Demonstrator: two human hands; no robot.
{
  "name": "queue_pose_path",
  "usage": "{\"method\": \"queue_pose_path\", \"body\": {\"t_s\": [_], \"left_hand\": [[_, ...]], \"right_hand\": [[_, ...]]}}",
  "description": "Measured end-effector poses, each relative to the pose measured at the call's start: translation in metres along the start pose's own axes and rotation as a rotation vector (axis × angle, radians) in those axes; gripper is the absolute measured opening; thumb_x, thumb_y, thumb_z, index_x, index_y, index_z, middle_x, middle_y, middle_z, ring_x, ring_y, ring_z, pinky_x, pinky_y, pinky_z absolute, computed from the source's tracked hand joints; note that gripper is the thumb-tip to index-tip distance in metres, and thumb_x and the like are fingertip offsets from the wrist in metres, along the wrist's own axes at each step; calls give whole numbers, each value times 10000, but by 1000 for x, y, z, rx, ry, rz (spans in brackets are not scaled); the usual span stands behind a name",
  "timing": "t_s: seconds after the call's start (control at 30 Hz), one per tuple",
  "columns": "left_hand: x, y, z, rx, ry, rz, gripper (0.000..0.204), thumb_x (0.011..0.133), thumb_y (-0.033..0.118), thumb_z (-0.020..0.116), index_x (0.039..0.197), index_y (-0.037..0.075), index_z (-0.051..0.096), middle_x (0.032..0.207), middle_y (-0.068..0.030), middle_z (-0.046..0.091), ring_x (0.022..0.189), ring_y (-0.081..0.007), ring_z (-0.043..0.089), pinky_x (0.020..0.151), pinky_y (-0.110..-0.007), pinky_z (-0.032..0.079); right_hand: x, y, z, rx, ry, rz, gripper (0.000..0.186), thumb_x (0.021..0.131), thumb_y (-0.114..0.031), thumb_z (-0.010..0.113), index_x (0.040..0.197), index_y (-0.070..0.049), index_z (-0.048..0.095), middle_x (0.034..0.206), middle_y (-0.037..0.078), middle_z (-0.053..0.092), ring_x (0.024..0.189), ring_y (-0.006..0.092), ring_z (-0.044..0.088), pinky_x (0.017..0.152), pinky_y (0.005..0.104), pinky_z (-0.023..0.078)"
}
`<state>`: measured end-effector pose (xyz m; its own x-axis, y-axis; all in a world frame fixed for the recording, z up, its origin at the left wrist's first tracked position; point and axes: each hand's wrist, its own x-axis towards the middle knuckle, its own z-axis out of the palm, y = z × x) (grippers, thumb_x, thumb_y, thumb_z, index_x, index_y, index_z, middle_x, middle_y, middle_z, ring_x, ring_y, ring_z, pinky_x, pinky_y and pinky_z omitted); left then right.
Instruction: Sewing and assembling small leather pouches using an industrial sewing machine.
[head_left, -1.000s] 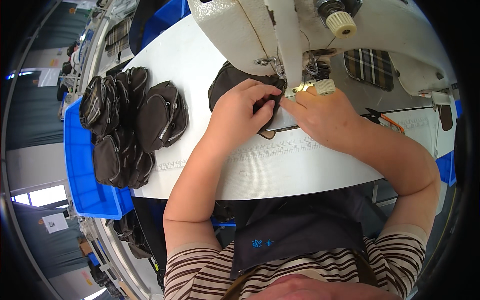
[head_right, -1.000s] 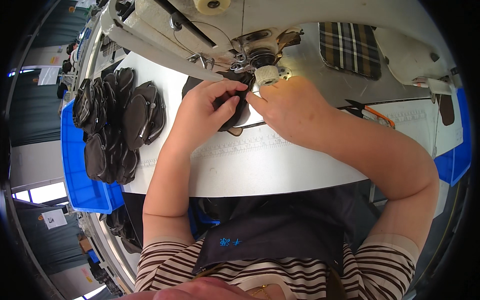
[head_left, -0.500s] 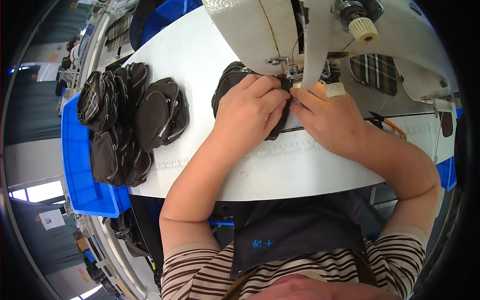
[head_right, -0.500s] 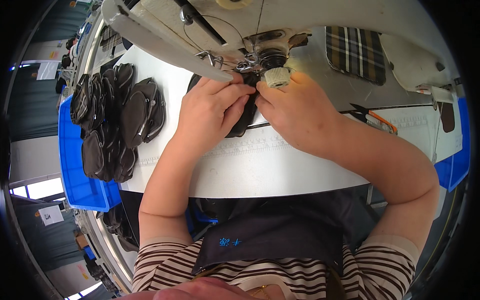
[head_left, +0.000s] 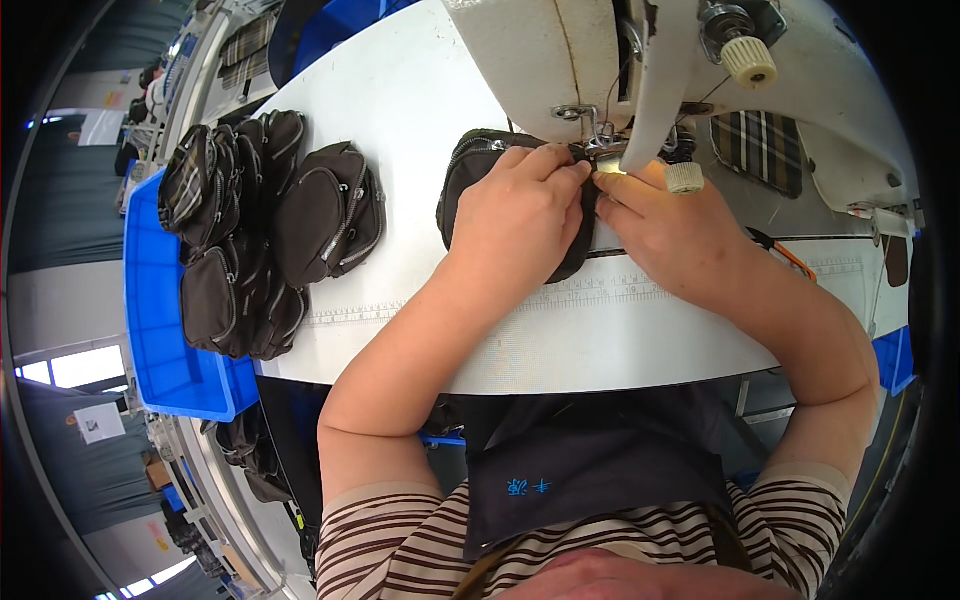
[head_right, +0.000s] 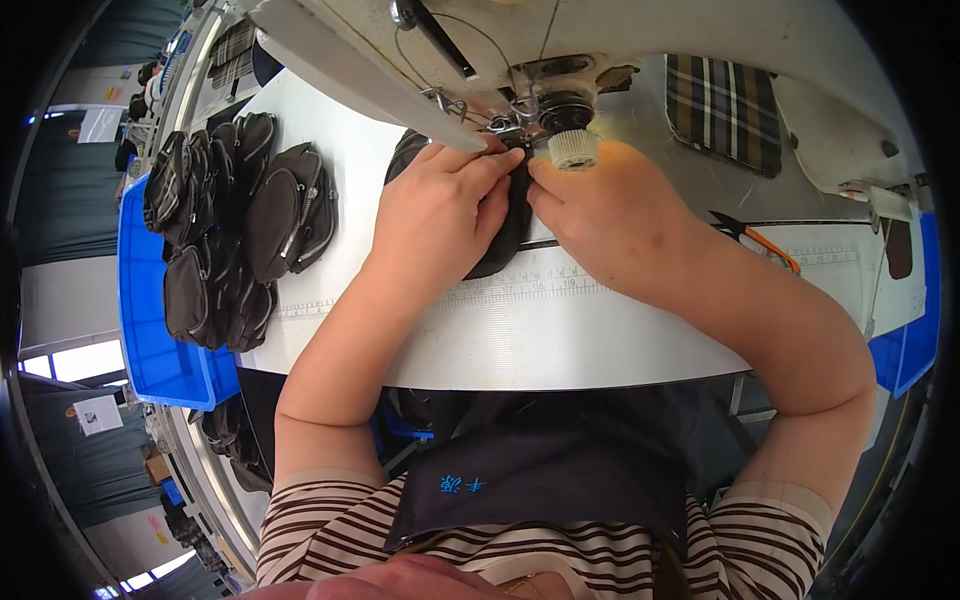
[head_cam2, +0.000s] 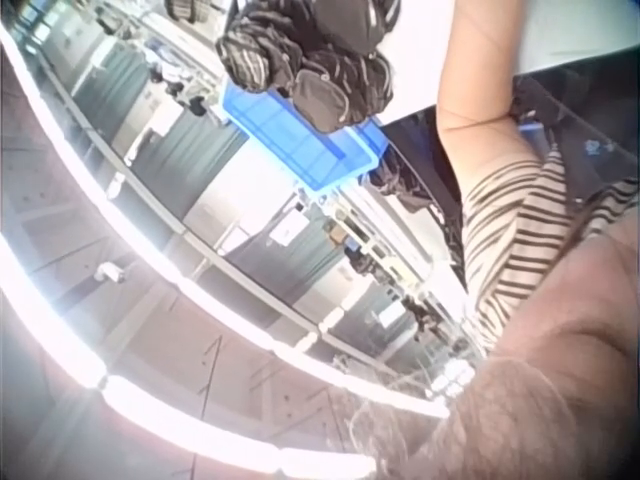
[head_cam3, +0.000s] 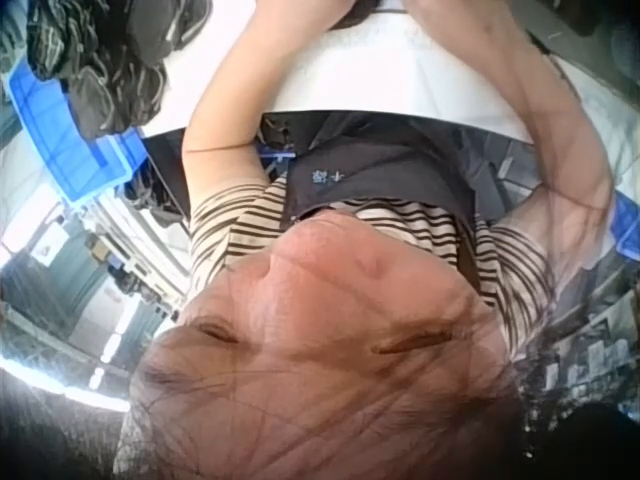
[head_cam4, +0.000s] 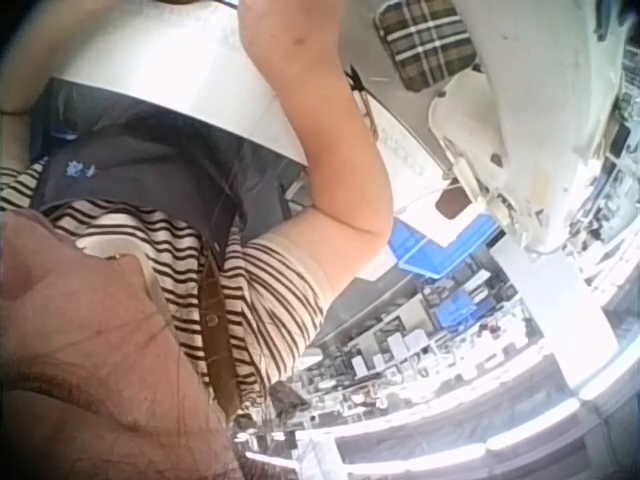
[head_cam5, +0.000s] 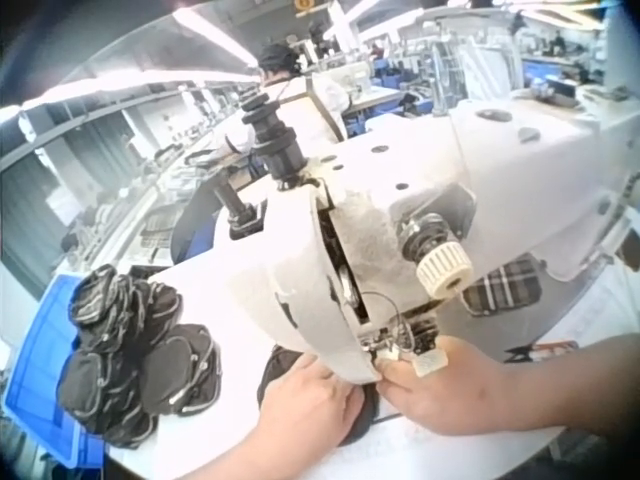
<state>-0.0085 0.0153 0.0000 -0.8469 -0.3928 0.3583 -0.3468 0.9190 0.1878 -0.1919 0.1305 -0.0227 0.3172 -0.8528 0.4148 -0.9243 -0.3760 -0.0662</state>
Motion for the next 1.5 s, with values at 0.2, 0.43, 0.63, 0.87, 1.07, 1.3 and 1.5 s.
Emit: {"method": "queue_pose_path", "body": {"t_s": [0.2, 0.43, 0.63, 0.87, 1.07, 1.3, 1.5], "left_hand": [[1, -1, 0, -3, 6, -8, 256, 895, 141, 708, 1129, 56, 766, 1150, -40, 714, 1026, -242, 676, 791, -351, 608], [-6, -3, -25, -188, -174, -17, 705, 789, 396, 854, 1387, 93, 634, 1368, -129, 629, 1257, -346, 599, 1036, -429, 526], [-10, -8, -37, -265, -314, -11, 698, 766, 250, 827, 1415, 126, 602, 1462, -152, 573, 1331, -359, 560, 1072, -431, 507], [-7, -9, -31, -274, -237, -48, 595, 706, 65, 748, 1292, 142, 680, 1330, -72, 667, 1241, -328, 620, 938, -414, 564], [-4, -3, -20, -35, -79, 151, 499, 642, 31, 787, 1127, 144, 745, 1137, -15, 696, 1076, -256, 658, 883, -383, 565], [-4, -1, -26, -69, -152, 210, 426, 648, 57, 804, 1071, 100, 772, 1110, -1, 686, 999, -231, 644, 885, -365, 541], [-3, -5, -27, -195, -215, 102, 453, 670, 39, 787, 1117, 117, 778, 1106, -18, 706, 958, -255, 680, 813, -370, 575]], "right_hand": [[0, 3, 3, 1, 31, 26, 251, 779, -44, 663, 1028, -36, 700, 1070, 57, 672, 804, 275, 664, 711, 403, 520], [0, 6, 2, 43, 77, 17, 257, 786, -52, 678, 1038, -16, 714, 1088, 61, 689, 814, 295, 680, 710, 397, 540], [1, 2, -6, 25, 116, 21, 302, 756, -51, 711, 1057, -32, 720, 1033, 61, 676, 846, 279, 681, 696, 395, 546], [-4, -10, -3, 92, -46, -85, 295, 777, -113, 692, 1065, -66, 733, 867, 39, 610, 781, 216, 646, 648, 362, 515], [-8, -15, -3, 15, -88, -97, 261, 766, -117, 684, 1014, -45, 721, 792, 36, 619, 730, 201, 641, 612, 353, 505], [-12, -20, -5, -61, -67, -126, 188, 749, -122, 686, 909, -24, 694, 713, 43, 609, 640, 201, 631, 575, 351, 492], [-8, -24, -2, -123, 100, -230, 129, 717, -159, 694, 795, -58, 676, 660, 13, 558, 601, 161, 576, 533, 313, 415]]}}
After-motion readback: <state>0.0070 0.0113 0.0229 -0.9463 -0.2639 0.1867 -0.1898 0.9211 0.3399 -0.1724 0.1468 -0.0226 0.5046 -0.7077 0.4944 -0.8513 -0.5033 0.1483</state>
